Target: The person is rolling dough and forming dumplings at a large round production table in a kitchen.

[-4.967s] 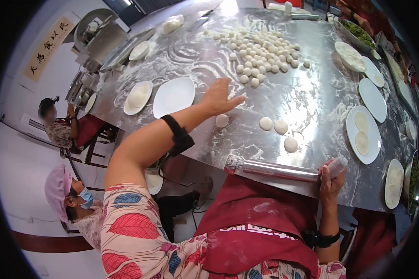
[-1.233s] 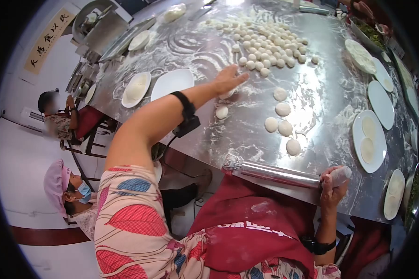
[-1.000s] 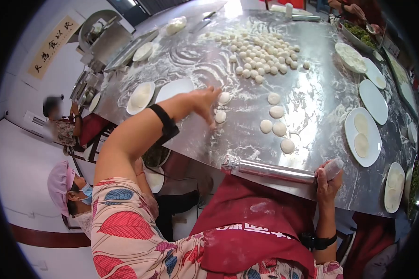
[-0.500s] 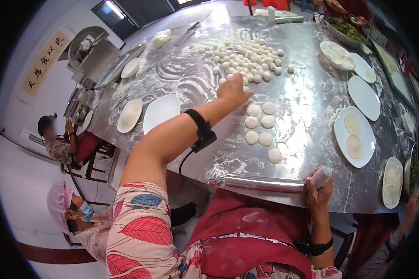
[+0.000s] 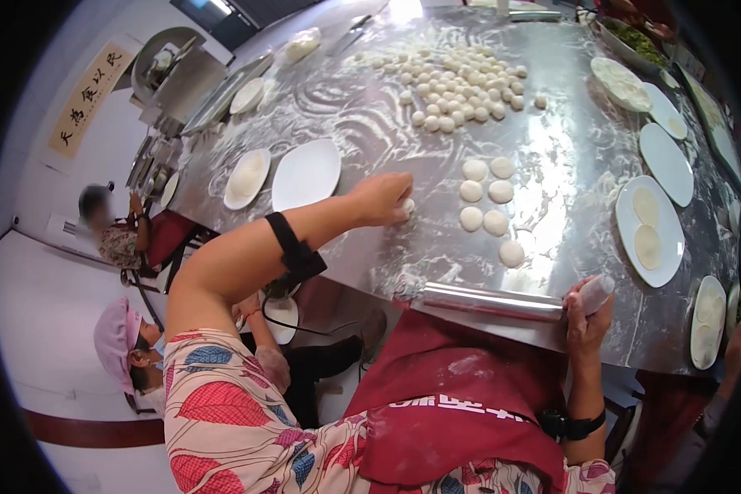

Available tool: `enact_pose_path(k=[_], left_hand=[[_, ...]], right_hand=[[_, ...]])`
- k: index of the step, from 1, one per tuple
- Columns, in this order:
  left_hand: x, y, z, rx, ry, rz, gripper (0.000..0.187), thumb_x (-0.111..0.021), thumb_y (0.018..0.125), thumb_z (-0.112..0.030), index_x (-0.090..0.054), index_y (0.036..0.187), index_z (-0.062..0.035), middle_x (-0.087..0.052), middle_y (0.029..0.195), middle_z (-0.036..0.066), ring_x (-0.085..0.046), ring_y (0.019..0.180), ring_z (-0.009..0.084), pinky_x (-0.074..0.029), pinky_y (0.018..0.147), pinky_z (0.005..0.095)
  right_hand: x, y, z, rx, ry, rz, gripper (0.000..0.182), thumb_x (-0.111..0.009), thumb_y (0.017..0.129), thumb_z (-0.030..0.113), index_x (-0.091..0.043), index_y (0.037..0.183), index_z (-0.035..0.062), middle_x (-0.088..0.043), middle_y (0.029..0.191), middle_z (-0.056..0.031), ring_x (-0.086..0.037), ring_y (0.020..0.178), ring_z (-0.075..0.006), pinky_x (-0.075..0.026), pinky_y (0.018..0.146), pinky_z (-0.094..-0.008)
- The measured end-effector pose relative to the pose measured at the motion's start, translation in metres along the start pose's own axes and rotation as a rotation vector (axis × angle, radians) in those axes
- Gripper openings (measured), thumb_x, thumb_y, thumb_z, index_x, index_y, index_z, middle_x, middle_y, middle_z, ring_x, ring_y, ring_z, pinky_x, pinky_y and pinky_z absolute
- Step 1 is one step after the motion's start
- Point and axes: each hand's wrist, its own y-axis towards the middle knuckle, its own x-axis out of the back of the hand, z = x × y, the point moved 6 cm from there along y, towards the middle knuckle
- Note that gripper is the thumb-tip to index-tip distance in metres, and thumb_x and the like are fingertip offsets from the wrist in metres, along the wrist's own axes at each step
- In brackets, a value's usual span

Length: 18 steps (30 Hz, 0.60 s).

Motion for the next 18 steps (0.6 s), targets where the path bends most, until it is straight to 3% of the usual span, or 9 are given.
enact_pose_path(k=[2,5,8,11,14,18], left_hand=[[-0.002,-0.016,0.007,0.037,-0.018,0.029,0.043,-0.068,0.077,-0.037,-0.05,0.094,-0.0023,-0.056,0.089,0.015,-0.058,0.084,0.0323,-0.045,0.072,0.0409],[0.009,-0.013,0.0,0.006,0.037,-0.368,0.059,-0.064,0.081,-0.045,-0.047,0.111,0.0024,-0.054,0.107,0.022,-0.054,0.102,0.0359,-0.042,0.087,0.0425],[0.003,0.01,-0.019,0.041,0.118,-0.486,0.081,-0.054,0.084,-0.055,-0.034,0.13,0.0087,-0.039,0.131,0.03,-0.036,0.126,0.0413,-0.028,0.105,0.0471],[-0.032,0.028,-0.023,0.123,0.205,-0.405,0.089,-0.045,0.086,-0.061,-0.026,0.137,0.0088,-0.025,0.143,0.031,-0.019,0.137,0.0419,-0.015,0.111,0.051],[-0.038,0.034,-0.016,0.086,0.149,-0.385,0.09,-0.041,0.086,-0.063,-0.025,0.138,0.0084,-0.019,0.146,0.031,-0.01,0.14,0.0417,-0.011,0.111,0.053],[-0.027,0.034,-0.005,0.074,-0.036,-0.517,0.08,-0.054,0.085,-0.05,-0.03,0.135,0.0079,-0.032,0.138,0.03,-0.028,0.132,0.0405,-0.023,0.109,0.0471]], right_hand=[[-0.001,-0.001,-0.001,-0.006,0.024,0.008,0.028,-0.062,0.089,0.019,-0.047,0.103,0.0015,-0.054,0.08,-0.0053,-0.054,0.066,-0.0123,-0.045,0.06,-0.0245],[-0.003,-0.002,-0.001,-0.02,0.068,-0.005,0.027,-0.061,0.09,0.019,-0.045,0.104,0.0019,-0.053,0.081,-0.0053,-0.054,0.066,-0.011,-0.045,0.059,-0.0237],[-0.003,-0.002,0.003,-0.004,0.07,-0.006,0.027,-0.06,0.091,0.018,-0.044,0.105,0.0021,-0.053,0.081,-0.0056,-0.054,0.066,-0.0105,-0.045,0.059,-0.0233],[-0.002,-0.002,0.0,0.004,0.05,-0.009,0.028,-0.06,0.09,0.018,-0.043,0.106,0.0019,-0.053,0.081,-0.0062,-0.054,0.065,-0.0107,-0.045,0.059,-0.0234],[-0.004,-0.003,0.001,-0.062,0.045,-0.016,0.028,-0.06,0.09,0.017,-0.043,0.106,0.0016,-0.054,0.08,-0.0064,-0.054,0.065,-0.0108,-0.045,0.058,-0.0237],[-0.004,0.001,0.002,0.005,0.015,-0.006,0.03,-0.06,0.09,0.021,-0.044,0.105,0.0018,-0.053,0.079,-0.0066,-0.053,0.063,-0.0113,-0.043,0.056,-0.024]])
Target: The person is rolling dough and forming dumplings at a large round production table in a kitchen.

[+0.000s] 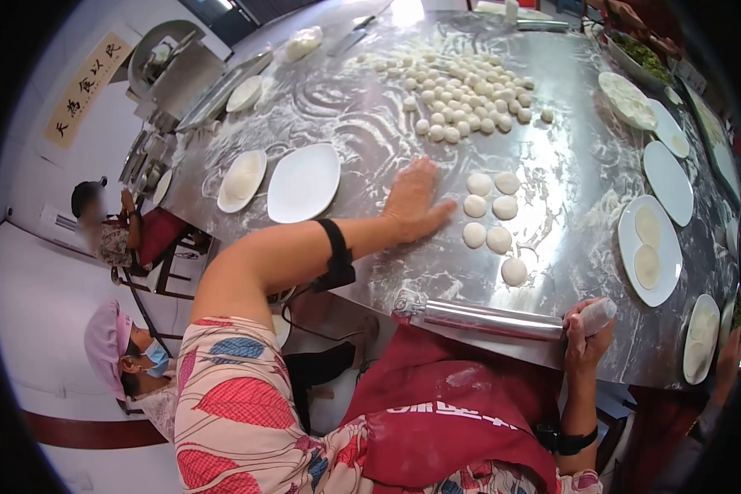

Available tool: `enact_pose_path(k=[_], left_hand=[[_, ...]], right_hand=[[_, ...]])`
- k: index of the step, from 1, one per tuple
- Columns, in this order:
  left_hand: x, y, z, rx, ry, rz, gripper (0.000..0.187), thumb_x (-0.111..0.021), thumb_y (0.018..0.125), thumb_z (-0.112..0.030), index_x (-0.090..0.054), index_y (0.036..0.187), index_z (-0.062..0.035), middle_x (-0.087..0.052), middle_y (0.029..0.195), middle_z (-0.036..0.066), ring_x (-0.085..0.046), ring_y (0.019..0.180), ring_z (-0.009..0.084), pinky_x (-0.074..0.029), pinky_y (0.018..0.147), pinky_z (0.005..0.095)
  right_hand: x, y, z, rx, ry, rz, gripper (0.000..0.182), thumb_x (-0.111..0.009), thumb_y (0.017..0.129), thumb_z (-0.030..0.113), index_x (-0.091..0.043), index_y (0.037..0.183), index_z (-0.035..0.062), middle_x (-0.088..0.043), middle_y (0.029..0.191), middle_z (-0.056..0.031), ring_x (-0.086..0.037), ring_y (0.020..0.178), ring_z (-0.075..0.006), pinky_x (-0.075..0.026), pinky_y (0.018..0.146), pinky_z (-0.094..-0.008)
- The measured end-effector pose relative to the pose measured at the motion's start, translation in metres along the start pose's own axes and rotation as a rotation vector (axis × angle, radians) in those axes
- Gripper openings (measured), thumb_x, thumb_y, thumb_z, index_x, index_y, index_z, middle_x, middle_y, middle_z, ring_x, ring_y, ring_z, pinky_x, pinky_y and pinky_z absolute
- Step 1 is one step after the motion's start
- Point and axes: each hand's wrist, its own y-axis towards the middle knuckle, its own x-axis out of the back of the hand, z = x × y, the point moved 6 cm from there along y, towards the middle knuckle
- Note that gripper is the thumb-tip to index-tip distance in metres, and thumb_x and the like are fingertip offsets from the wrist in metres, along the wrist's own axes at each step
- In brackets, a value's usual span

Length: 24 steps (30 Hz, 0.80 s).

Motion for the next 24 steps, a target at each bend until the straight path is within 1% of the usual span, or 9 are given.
enact_pose_path(k=[2,3,6,9,13,17,20,21,24], left_hand=[[0.005,0.016,0.021,0.118,-0.228,-0.107,0.074,-0.061,0.083,-0.042,-0.034,0.131,0.0079,-0.039,0.132,0.028,-0.037,0.126,0.0386,-0.03,0.106,0.0433],[0.011,0.029,0.031,0.208,-0.12,-0.238,0.067,-0.066,0.079,-0.029,-0.039,0.129,0.0043,-0.042,0.128,0.024,-0.04,0.124,0.0361,-0.034,0.104,0.039],[0.027,0.073,0.051,0.125,-0.057,-0.275,0.052,-0.067,0.076,-0.016,-0.05,0.122,-0.0001,-0.047,0.125,0.02,-0.047,0.116,0.0357,-0.039,0.1,0.0381],[0.012,0.11,0.064,0.015,0.006,-0.13,0.04,-0.065,0.073,-0.009,-0.059,0.113,-0.0056,-0.054,0.117,0.016,-0.053,0.109,0.0335,-0.043,0.095,0.0367],[0.004,0.113,0.082,0.025,-0.022,-0.144,0.026,-0.066,0.074,-0.011,-0.063,0.099,-0.0054,-0.062,0.094,0.015,-0.062,0.09,0.0296,-0.048,0.08,0.0369],[0.029,0.06,0.084,0.122,-0.072,0.056,0.027,-0.068,0.073,-0.013,-0.063,0.098,-0.0047,-0.062,0.091,0.014,-0.061,0.085,0.0258,-0.048,0.074,0.0351],[0.046,0.015,0.078,0.096,-0.057,0.168,0.026,-0.069,0.073,-0.014,-0.063,0.097,-0.005,-0.06,0.088,0.012,-0.061,0.084,0.025,-0.049,0.074,0.034],[0.046,0.007,0.082,0.096,-0.07,0.202,0.033,-0.069,0.076,-0.02,-0.06,0.102,-0.0033,-0.058,0.093,0.014,-0.06,0.089,0.0281,-0.048,0.079,0.0361],[0.057,0.0,0.067,0.063,0.047,0.05,0.048,-0.065,0.081,-0.031,-0.053,0.115,0.0002,-0.055,0.107,0.019,-0.055,0.102,0.033,-0.044,0.088,0.0392]], right_hand=[[0.002,-0.001,0.001,0.01,-0.013,0.005,0.029,-0.061,0.089,0.021,-0.044,0.103,0.0018,-0.053,0.079,-0.0065,-0.052,0.063,-0.0116,-0.043,0.056,-0.0243],[0.003,-0.001,0.0,0.002,-0.004,0.006,0.027,-0.062,0.088,0.017,-0.045,0.102,0.0014,-0.054,0.078,-0.0065,-0.053,0.063,-0.0117,-0.044,0.057,-0.0246],[0.001,-0.003,0.002,-0.018,0.011,0.006,0.025,-0.062,0.088,0.014,-0.045,0.101,0.0012,-0.054,0.077,-0.0063,-0.053,0.064,-0.0117,-0.045,0.059,-0.0247],[0.003,-0.002,-0.005,0.005,-0.019,0.021,0.029,-0.061,0.089,0.02,-0.044,0.105,0.0019,-0.053,0.08,-0.0067,-0.053,0.064,-0.0117,-0.044,0.058,-0.0244],[0.002,-0.003,-0.003,-0.036,-0.022,0.04,0.03,-0.06,0.09,0.022,-0.043,0.105,0.0028,-0.052,0.082,-0.0068,-0.053,0.066,-0.0119,-0.044,0.059,-0.0244],[0.001,-0.002,-0.002,0.001,-0.004,0.017,0.028,-0.06,0.09,0.022,-0.044,0.103,0.0032,-0.052,0.082,-0.0065,-0.052,0.067,-0.0116,-0.043,0.06,-0.0244],[0.0,-0.002,-0.002,0.001,0.035,0.013,0.028,-0.06,0.09,0.021,-0.044,0.103,0.0024,-0.052,0.082,-0.0069,-0.052,0.067,-0.0116,-0.043,0.06,-0.0247],[0.001,-0.002,-0.004,0.009,0.043,0.015,0.028,-0.06,0.09,0.02,-0.043,0.103,0.0017,-0.052,0.082,-0.0071,-0.052,0.066,-0.0118,-0.044,0.06,-0.025],[0.0,-0.002,-0.003,0.04,0.063,0.018,0.028,-0.059,0.091,0.018,-0.042,0.106,0.0011,-0.052,0.083,-0.0078,-0.053,0.066,-0.0124,-0.045,0.06,-0.0256]])
